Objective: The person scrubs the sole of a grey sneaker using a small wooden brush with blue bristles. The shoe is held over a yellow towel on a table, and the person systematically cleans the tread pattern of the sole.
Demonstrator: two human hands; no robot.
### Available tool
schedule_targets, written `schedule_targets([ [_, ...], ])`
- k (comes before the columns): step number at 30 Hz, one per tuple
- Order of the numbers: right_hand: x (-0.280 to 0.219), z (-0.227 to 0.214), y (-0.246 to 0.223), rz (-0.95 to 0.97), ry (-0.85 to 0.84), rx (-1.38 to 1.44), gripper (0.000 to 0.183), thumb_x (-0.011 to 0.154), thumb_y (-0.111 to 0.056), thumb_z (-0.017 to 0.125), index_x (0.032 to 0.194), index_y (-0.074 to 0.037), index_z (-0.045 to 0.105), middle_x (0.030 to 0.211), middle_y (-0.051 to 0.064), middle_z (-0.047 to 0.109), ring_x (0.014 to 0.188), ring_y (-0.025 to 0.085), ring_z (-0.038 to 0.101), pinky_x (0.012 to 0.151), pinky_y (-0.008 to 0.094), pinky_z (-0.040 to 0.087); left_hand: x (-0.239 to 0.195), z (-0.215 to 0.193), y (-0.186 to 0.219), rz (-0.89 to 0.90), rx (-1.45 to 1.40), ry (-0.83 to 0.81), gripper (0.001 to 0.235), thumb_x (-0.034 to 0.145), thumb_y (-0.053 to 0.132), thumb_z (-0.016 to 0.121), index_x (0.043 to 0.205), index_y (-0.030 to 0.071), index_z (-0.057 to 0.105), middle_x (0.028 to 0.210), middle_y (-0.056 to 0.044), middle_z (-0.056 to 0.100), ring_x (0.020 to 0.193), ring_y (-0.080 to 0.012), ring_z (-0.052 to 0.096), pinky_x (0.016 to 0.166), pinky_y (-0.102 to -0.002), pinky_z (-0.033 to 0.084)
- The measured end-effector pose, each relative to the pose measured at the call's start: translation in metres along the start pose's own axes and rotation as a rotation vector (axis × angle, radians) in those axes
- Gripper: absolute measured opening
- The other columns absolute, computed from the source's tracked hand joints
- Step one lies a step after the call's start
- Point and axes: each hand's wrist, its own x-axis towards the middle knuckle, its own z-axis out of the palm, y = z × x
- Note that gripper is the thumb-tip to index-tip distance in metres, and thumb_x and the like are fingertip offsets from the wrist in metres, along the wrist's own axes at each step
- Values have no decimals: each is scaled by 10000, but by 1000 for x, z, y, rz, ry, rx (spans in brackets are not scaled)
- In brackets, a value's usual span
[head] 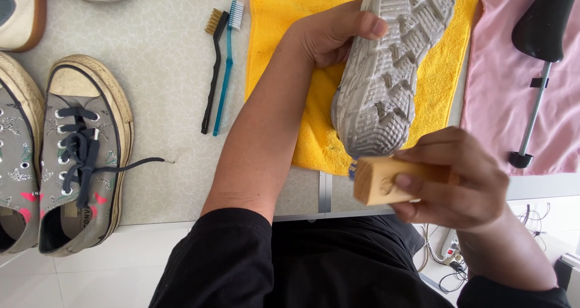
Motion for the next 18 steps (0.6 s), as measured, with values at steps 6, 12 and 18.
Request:
schedule_targets([
  [6,-1,6,13,67,-106,21,286,863,-263,824,1033,-78,688,1018,230,669,841,289,691,722,394,614,0,1,1,19,-4,-28,800,753,460,914,1336,30,575,1271,-143,701,1176,-310,712,1052,-471,622],
  [12,13,-9,47,85,-113,110,307,878,-104,848,1082,-27,631,1058,253,634,810,275,662,606,304,547,1,1,0,10,-19,-24,824,729,482,926,1319,19,584,1239,-142,714,1150,-302,722,1028,-449,624],
  [18,15,-19,96,189,-53,85,328,866,-123,793,964,148,636,982,351,653,782,333,656,612,379,518,3,-6,-3,-26,-106,27,671,765,337,899,1269,12,598,1202,-145,724,1104,-302,722,991,-430,614],
])
